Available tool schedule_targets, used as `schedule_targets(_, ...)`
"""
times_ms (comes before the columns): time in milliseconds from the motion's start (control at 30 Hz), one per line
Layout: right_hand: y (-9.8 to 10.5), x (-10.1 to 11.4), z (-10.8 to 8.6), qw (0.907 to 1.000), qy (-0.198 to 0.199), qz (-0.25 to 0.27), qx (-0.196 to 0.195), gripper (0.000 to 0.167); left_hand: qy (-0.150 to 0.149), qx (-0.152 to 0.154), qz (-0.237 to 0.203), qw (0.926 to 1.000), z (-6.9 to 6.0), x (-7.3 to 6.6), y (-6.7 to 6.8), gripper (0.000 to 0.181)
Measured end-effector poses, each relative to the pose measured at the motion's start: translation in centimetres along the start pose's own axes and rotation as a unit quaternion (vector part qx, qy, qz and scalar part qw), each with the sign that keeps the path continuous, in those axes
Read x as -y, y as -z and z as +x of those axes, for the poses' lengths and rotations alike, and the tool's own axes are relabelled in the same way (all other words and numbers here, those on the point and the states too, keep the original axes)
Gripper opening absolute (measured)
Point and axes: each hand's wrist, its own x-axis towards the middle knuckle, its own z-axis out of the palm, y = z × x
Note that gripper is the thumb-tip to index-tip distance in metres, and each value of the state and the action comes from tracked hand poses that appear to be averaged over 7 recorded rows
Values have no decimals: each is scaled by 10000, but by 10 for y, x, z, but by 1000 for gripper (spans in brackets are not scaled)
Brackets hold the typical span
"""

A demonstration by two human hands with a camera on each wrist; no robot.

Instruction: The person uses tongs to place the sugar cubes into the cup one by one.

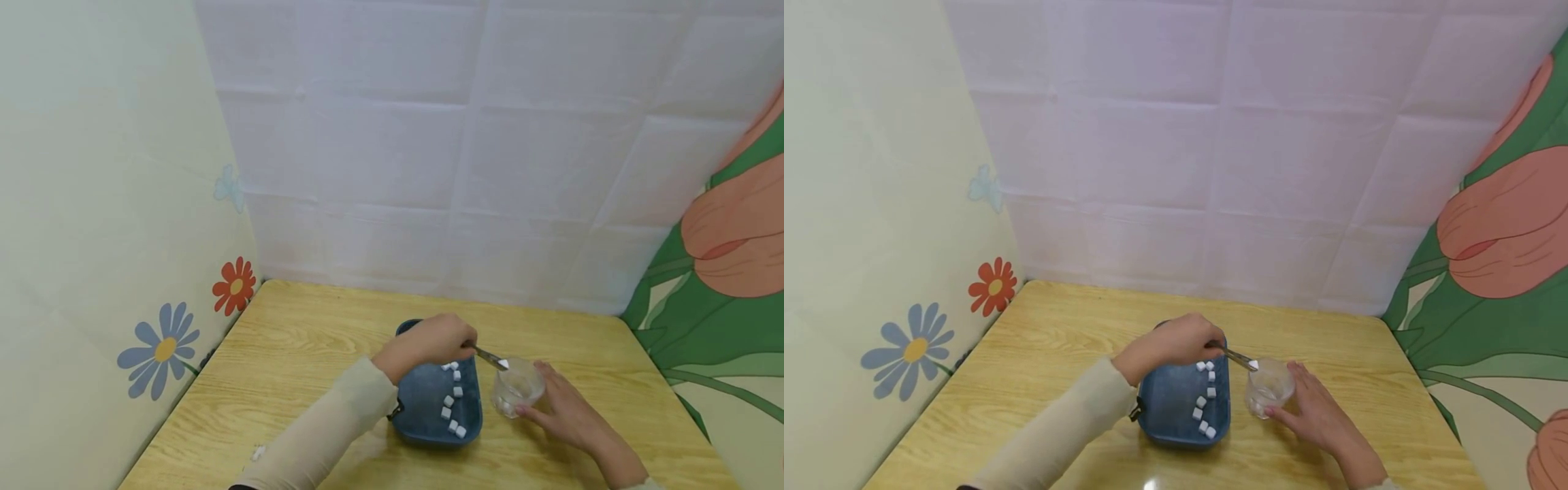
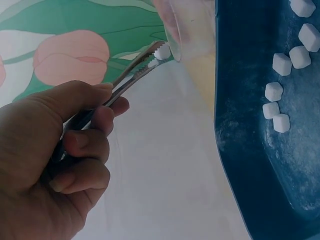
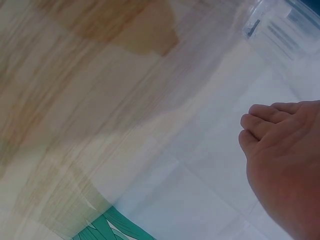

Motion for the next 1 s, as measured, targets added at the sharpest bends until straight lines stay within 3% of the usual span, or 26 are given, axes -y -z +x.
schedule_targets(433, 2, 2, -1, 9999, -122, 7, 98, 93, 77, 161, 102, 9998, 12, -12, -5, 15)
schedule_targets(1000, 4, 4, -2, 9998, -128, 14, 141, 93, 129, 120, 309, 9994, 27, -19, -22, 16)
